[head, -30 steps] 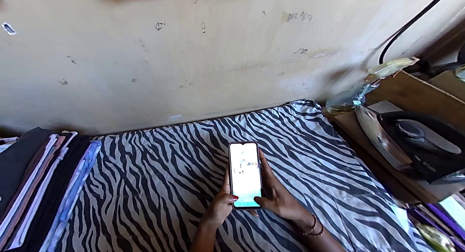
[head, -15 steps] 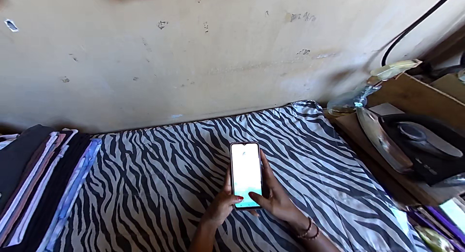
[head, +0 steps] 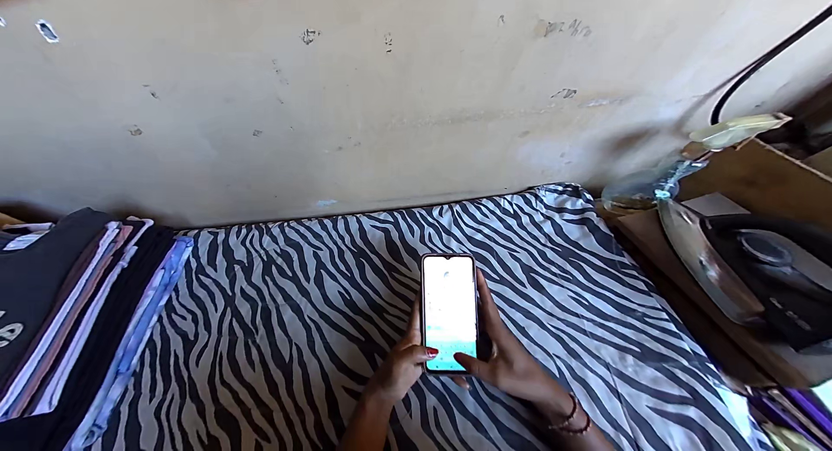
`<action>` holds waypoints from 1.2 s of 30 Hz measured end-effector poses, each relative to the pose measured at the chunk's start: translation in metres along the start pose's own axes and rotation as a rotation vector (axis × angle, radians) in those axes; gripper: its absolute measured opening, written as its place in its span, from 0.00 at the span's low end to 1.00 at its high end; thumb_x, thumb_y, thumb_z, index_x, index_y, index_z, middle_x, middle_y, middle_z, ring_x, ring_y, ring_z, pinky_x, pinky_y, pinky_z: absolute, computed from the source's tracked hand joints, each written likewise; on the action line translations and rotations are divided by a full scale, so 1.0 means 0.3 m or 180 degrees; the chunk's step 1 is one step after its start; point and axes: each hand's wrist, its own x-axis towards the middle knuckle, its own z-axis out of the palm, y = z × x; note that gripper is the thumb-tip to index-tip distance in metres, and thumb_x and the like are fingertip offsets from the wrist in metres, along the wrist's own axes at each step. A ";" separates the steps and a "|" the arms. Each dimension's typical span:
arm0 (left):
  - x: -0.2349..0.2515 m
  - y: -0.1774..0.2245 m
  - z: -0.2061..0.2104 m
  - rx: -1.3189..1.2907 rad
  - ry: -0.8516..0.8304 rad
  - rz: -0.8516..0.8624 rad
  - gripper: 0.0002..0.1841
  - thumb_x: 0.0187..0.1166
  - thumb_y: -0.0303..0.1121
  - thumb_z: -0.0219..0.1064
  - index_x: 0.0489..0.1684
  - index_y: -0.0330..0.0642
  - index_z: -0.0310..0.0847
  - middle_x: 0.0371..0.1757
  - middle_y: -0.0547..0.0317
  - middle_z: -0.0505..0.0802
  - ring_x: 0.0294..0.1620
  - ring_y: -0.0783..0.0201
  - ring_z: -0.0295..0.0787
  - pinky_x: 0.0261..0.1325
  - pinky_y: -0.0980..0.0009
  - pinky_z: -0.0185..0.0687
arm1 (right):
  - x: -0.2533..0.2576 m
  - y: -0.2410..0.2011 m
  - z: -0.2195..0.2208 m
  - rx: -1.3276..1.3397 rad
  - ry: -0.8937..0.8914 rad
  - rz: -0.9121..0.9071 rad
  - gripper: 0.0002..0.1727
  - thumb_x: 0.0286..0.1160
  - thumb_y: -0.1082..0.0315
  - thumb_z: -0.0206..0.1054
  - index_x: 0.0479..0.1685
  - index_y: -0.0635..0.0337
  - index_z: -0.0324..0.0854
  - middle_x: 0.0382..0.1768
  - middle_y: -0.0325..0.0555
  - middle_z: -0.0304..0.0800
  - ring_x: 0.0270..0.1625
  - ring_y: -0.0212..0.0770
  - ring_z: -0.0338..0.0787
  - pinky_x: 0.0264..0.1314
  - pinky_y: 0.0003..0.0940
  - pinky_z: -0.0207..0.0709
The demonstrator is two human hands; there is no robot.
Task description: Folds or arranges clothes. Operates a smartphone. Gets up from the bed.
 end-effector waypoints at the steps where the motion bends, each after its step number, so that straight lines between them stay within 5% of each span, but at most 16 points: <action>1: 0.001 0.000 0.000 -0.0022 -0.0004 0.0009 0.56 0.72 0.33 0.64 0.89 0.54 0.10 0.80 0.63 0.77 0.68 0.57 0.88 0.52 0.54 0.94 | -0.001 0.000 -0.003 0.0184 -0.0019 0.0002 0.73 0.53 0.75 0.76 0.95 0.59 0.15 0.91 0.54 0.55 0.83 0.37 0.77 0.80 0.33 0.79; 8: 0.001 -0.004 -0.008 -0.0165 -0.0152 0.0050 0.54 0.75 0.35 0.63 0.90 0.58 0.13 0.81 0.62 0.77 0.70 0.53 0.87 0.52 0.52 0.93 | 0.003 0.001 -0.023 0.0663 -0.0185 -0.0110 0.69 0.61 0.66 0.75 0.95 0.58 0.16 0.89 0.55 0.62 0.83 0.45 0.77 0.82 0.41 0.77; 14: 0.002 0.004 0.000 -0.0040 -0.0051 -0.0037 0.54 0.74 0.32 0.62 0.90 0.55 0.12 0.80 0.63 0.77 0.69 0.58 0.87 0.56 0.55 0.92 | 0.006 -0.003 0.007 0.0170 0.0035 -0.0014 0.75 0.49 0.79 0.78 0.94 0.62 0.13 0.90 0.54 0.57 0.80 0.36 0.79 0.77 0.31 0.82; 17: 0.013 0.024 0.030 0.0112 0.0309 -0.0297 0.52 0.70 0.21 0.53 0.90 0.56 0.11 0.74 0.57 0.82 0.61 0.53 0.92 0.49 0.51 0.95 | 0.001 0.002 -0.008 0.0429 -0.0003 -0.0014 0.66 0.62 0.72 0.72 0.95 0.59 0.17 0.86 0.55 0.66 0.78 0.41 0.82 0.78 0.37 0.82; 21: 0.011 0.009 0.001 -0.0034 0.0017 -0.0168 0.53 0.75 0.27 0.60 0.90 0.62 0.14 0.75 0.58 0.83 0.64 0.50 0.91 0.50 0.50 0.95 | 0.002 -0.007 -0.013 0.0326 0.0087 0.0016 0.58 0.66 0.75 0.62 0.95 0.62 0.22 0.79 0.53 0.77 0.71 0.40 0.88 0.71 0.35 0.87; 26: 0.009 0.022 0.037 0.0363 0.0385 -0.0279 0.50 0.78 0.22 0.55 0.89 0.55 0.10 0.72 0.58 0.84 0.57 0.55 0.95 0.46 0.54 0.96 | 0.002 -0.007 -0.004 0.0132 0.0074 0.0015 0.64 0.60 0.79 0.69 0.94 0.64 0.19 0.81 0.56 0.73 0.74 0.40 0.86 0.73 0.34 0.86; 29: 0.010 0.027 0.048 0.0411 0.0488 -0.0332 0.50 0.79 0.20 0.52 0.90 0.54 0.09 0.71 0.56 0.84 0.55 0.55 0.95 0.45 0.54 0.96 | 0.001 0.001 -0.009 0.0171 0.0010 -0.0078 0.66 0.62 0.72 0.72 0.95 0.64 0.18 0.84 0.57 0.69 0.78 0.41 0.83 0.78 0.36 0.82; 36: 0.003 0.004 -0.001 -0.0050 -0.0117 0.0015 0.53 0.75 0.33 0.62 0.90 0.58 0.12 0.79 0.61 0.79 0.68 0.52 0.89 0.50 0.51 0.94 | -0.003 0.007 -0.023 0.0443 -0.0132 -0.0150 0.67 0.64 0.65 0.72 0.95 0.60 0.16 0.85 0.56 0.68 0.80 0.44 0.81 0.80 0.39 0.80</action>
